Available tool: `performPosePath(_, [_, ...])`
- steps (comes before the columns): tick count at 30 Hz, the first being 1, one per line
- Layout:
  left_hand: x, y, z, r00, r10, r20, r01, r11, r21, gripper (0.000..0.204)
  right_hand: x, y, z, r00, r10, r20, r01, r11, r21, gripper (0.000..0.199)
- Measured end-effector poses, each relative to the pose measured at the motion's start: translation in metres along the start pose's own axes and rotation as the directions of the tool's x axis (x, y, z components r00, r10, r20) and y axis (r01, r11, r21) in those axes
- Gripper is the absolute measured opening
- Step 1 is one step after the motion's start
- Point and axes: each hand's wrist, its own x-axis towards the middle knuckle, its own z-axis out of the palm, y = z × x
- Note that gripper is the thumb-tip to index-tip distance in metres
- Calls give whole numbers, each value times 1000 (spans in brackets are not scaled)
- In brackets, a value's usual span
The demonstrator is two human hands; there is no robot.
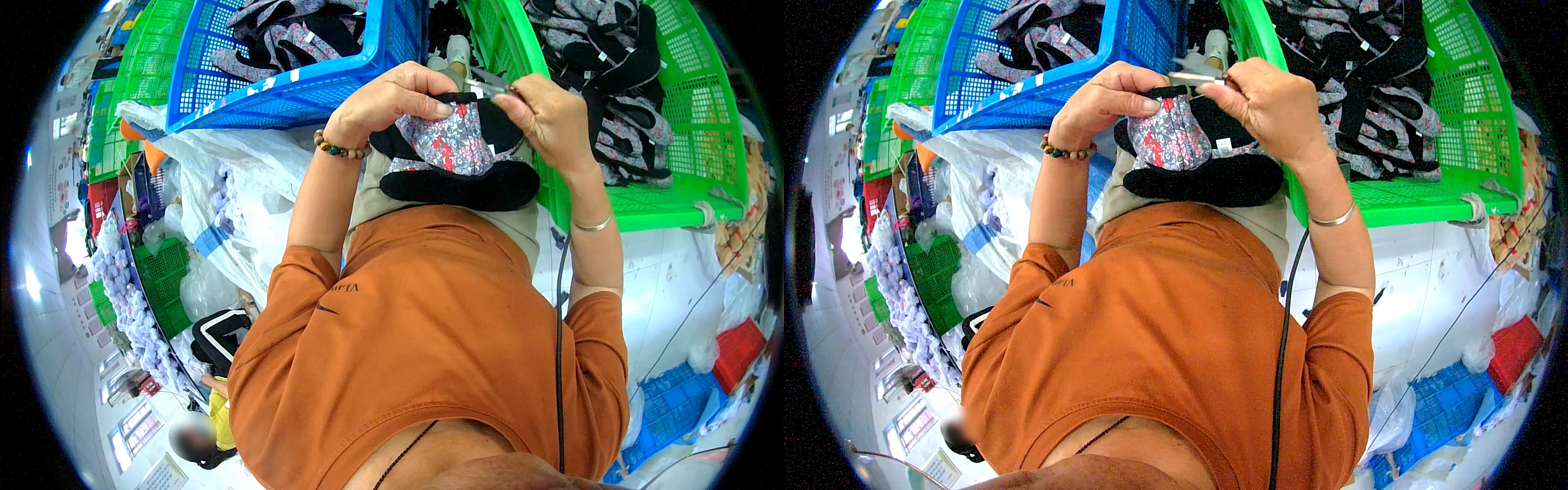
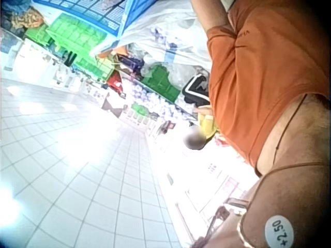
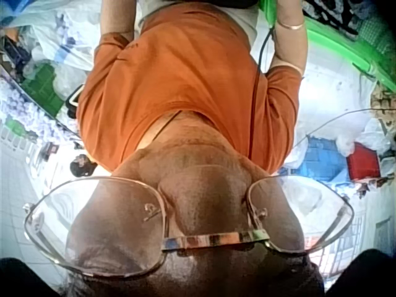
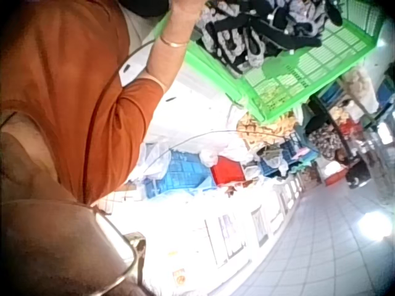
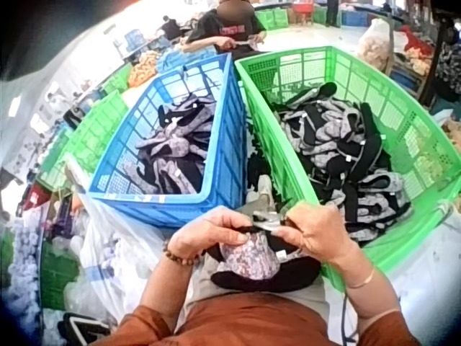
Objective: The person uses scissors to trim excess fabric along the edges of floral-patterned slippers. They repeatedly pick up slippers from green and blue plastic baskets, trim the edges, and place the finished items back into the baskets.
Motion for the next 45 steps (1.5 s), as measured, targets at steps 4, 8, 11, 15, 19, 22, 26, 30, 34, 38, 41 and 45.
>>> performPosePath(4, [-4, 4, 5, 998, 44, -53, -38, 993, 114, 17, 0, -3, -2, 994, -90, 65, 89, 996, 19, 39])
performPosePath(8, [-4, 1, 8, 991, 131, -39, -116, 956, 268, 20, 0, -2, -4, 985, -155, 75, 159, 986, -58, 39])
performPosePath(11, [-7, 0, 12, 982, 174, -74, -146, 947, 285, 22, 1, -2, -13, 949, -271, 161, 275, 961, -2, 38])
performPosePath(15, [-10, -1, 10, 978, 168, -124, -137, 964, 227, 24, 2, -4, -14, 952, -280, 126, 261, 954, 149, 38])
performPosePath(19, [-12, 0, 9, 978, 164, -132, -132, 966, 220, 22, 3, -1, -8, 985, -161, 56, 159, 986, 44, 35])
performPosePath(22, [-13, -2, 8, 986, 117, -118, -97, 981, 169, 22, 0, 2, -3, 1000, -28, 11, 28, 999, 15, 35])
performPosePath(26, [-11, -9, 3, 974, 209, -87, -178, 945, 276, 20, 0, 1, 1, 998, 67, 24, -66, 998, -9, 37])
performPosePath(30, [-10, -9, 9, 942, 294, -164, -237, 925, 296, 18, -1, 3, 6, 986, 160, 52, -167, 968, 188, 40])
performPosePath(34, [-12, -8, 19, 893, 339, -295, -241, 915, 323, 17, -1, -2, 5, 958, 223, 182, -278, 882, 380, 40])
performPosePath(38, [-16, -4, 31, 795, 434, -424, -268, 878, 396, 16, -3, -3, 7, 910, 330, 252, -415, 742, 527, 34])
performPosePath(41, [-22, 5, 48, 682, 506, -529, -187, 819, 542, 17, -4, -1, 11, 916, 323, 240, -401, 684, 609, 30])
performPosePath(45, [-15, -11, 70, 540, 611, -578, -115, 734, 669, 22, -3, -1, 11, 838, 302, 454, -543, 531, 651, 35])
